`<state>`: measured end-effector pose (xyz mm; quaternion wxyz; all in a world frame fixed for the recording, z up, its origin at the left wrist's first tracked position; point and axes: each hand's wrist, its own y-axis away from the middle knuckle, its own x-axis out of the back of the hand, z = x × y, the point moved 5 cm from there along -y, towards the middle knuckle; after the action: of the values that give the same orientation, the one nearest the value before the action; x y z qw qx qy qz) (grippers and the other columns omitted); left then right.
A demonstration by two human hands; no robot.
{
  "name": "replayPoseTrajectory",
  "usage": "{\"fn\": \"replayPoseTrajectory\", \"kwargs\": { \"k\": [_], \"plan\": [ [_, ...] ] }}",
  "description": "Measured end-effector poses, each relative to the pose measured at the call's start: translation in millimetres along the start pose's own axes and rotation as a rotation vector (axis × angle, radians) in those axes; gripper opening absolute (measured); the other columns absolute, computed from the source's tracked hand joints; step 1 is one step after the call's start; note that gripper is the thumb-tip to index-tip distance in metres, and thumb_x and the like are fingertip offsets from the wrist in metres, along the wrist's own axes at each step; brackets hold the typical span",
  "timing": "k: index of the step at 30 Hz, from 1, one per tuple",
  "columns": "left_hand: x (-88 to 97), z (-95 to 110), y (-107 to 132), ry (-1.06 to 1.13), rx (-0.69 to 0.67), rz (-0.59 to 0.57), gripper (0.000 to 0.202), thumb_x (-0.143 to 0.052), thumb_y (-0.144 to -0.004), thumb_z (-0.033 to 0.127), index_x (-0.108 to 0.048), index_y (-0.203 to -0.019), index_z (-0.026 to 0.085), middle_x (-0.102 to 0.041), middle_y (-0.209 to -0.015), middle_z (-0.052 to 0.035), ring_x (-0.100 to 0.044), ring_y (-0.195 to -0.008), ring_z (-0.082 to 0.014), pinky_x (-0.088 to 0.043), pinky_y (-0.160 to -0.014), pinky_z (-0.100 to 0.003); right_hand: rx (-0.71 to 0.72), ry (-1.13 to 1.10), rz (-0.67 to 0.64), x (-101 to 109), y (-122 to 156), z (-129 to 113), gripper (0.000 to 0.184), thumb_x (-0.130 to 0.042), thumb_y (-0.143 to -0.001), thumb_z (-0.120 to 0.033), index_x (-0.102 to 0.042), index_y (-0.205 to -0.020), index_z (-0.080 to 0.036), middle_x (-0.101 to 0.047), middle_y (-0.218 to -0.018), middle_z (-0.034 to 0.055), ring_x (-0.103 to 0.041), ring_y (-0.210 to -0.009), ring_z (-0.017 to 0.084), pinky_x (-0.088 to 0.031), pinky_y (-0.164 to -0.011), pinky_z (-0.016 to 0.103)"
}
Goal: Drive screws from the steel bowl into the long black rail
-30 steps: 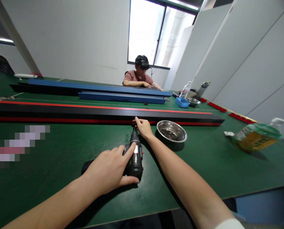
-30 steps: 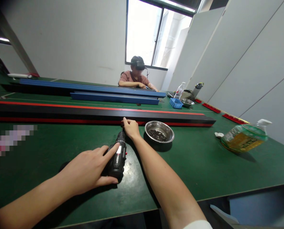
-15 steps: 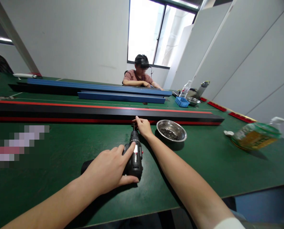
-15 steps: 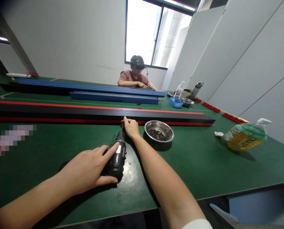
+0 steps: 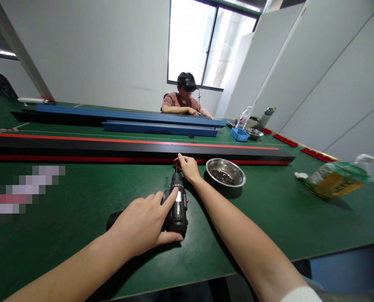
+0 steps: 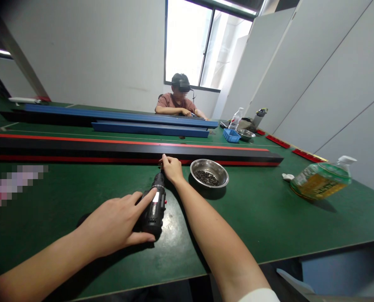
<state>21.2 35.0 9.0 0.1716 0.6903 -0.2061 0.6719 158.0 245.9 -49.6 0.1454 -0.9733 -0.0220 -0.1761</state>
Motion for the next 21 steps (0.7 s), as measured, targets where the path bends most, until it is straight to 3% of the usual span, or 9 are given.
{"fn": "replayPoseTrajectory", "kwargs": {
  "k": [4, 11, 21],
  "plan": [
    [0.0, -0.4, 0.4, -0.003, -0.003, 0.0, 0.1, -0.054, -0.082, 0.079, -0.026, -0.159, 0.023, -0.065, -0.113, -0.0136, -0.068, -0.092, -0.0328, -0.056, -0.077, -0.042, -0.005, 0.032, 0.01, 1.7, 1.5, -1.3, 0.052, -0.045, -0.098, -0.054, -0.08, -0.088, -0.017, -0.078, -0.084, 0.0077, -0.072, -0.074, 0.02, -0.053, -0.073, 0.028],
    [-1.8, -3.1, -5.0, -0.016, -0.008, 0.016, 0.1, -0.047, -0.083, 0.082, -0.026, -0.16, 0.021, -0.066, -0.114, -0.0156, -0.069, -0.092, -0.0343, -0.056, -0.075, -0.045, -0.065, 0.139, 0.155, 12.0, 0.9, 2.3, 0.041, -0.047, -0.096, -0.044, -0.079, -0.091, -0.019, -0.079, -0.091, 0.0068, -0.073, -0.087, 0.022, -0.053, -0.082, 0.029],
    [-1.3, -8.4, -14.5, -0.015, 0.023, 0.031, 0.099, -0.045, -0.083, 0.083, -0.026, -0.16, 0.022, -0.067, -0.115, -0.0159, -0.07, -0.095, -0.0355, -0.055, -0.074, -0.043, -0.062, 0.157, 0.172, 13.8, 3.1, -0.5, 0.039, -0.048, -0.095, -0.042, -0.078, -0.087, -0.019, -0.078, -0.09, 0.0064, -0.071, -0.085, 0.021, -0.051, -0.078, 0.027]
  ]
}}
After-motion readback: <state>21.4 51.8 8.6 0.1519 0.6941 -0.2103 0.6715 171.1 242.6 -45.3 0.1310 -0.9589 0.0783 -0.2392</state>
